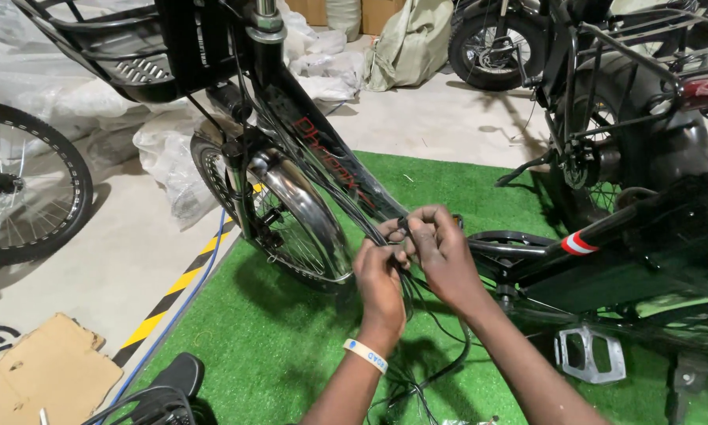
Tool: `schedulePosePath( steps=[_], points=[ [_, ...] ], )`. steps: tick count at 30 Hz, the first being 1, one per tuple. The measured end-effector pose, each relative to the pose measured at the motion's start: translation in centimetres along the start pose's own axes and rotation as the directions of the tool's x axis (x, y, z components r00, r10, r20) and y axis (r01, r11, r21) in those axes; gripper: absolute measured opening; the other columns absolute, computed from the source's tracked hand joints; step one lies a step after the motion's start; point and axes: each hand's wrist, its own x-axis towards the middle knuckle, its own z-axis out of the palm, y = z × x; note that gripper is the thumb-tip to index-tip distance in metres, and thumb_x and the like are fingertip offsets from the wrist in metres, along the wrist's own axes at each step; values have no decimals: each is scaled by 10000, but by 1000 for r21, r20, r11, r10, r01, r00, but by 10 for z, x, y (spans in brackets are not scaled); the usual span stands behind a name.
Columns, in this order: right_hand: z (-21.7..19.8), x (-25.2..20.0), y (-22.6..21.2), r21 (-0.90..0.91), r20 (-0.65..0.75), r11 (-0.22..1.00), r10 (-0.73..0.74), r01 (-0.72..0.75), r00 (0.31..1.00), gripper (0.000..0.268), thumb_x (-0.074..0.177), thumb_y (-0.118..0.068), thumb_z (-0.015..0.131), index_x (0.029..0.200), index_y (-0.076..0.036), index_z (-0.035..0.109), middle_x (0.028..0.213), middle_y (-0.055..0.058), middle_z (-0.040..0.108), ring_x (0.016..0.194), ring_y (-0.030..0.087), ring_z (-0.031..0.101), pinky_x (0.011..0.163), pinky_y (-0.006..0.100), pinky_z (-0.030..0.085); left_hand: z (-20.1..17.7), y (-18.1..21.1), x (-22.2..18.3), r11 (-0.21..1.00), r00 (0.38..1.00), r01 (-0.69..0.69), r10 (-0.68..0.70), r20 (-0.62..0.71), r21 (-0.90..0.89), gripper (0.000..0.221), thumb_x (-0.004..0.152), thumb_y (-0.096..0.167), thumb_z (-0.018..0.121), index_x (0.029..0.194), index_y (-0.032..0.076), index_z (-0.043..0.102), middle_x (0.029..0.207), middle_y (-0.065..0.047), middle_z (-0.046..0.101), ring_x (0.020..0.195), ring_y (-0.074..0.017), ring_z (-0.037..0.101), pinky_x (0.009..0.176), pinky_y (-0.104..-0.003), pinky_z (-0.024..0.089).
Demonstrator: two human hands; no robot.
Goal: Wrapping a spiral cable protector around a bundle of wires on a bicycle frame
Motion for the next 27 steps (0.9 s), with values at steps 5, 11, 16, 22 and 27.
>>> schedulePosePath(
  steps=[5,11,16,22,27],
  points=[
    [-5,1,11,37,-18,997,61,-60,998,134,1002,-103,435,1050,-35,540,523,58,504,422,85,433,382,197,355,11,17,-6,975,996,-89,86,27,201,308,769,21,603,1065,-44,660,724,-67,586,578,-92,506,520,-207,420],
    [-18,4,27,174,-16,974,149,-144,989,139,1000,-112,424,1099,-50,500,503,65,504,359,71,414,306,166,318,1,0,8,979,990,-69,43,132,194,270,805,-23,659,1073,2,653,884,-125,653,536,-131,599,551,-231,450],
    [-17,4,26,162,-1,980,113,-112,994,162,987,-92,435,1130,-60,503,490,79,505,344,83,414,289,171,319,-6,3,15,970,976,-91,41,215,226,236,808,-53,667,1036,4,648,852,-140,633,507,-165,621,536,-246,446],
    [-17,4,26,174,20,983,63,-66,998,200,995,-88,418,1112,-52,576,484,106,530,334,75,403,294,172,352,-6,20,16,950,949,-102,5,315,294,138,868,-6,630,1001,10,600,581,-51,569,495,-52,474,548,-169,315],
    [-16,4,29,159,46,985,55,-62,997,192,989,-79,416,1093,-32,570,508,113,533,344,77,405,307,173,342,-18,13,24,939,932,-107,-20,361,328,94,877,-9,614,965,14,592,575,-67,581,517,-61,455,552,-183,305]
  ],
)
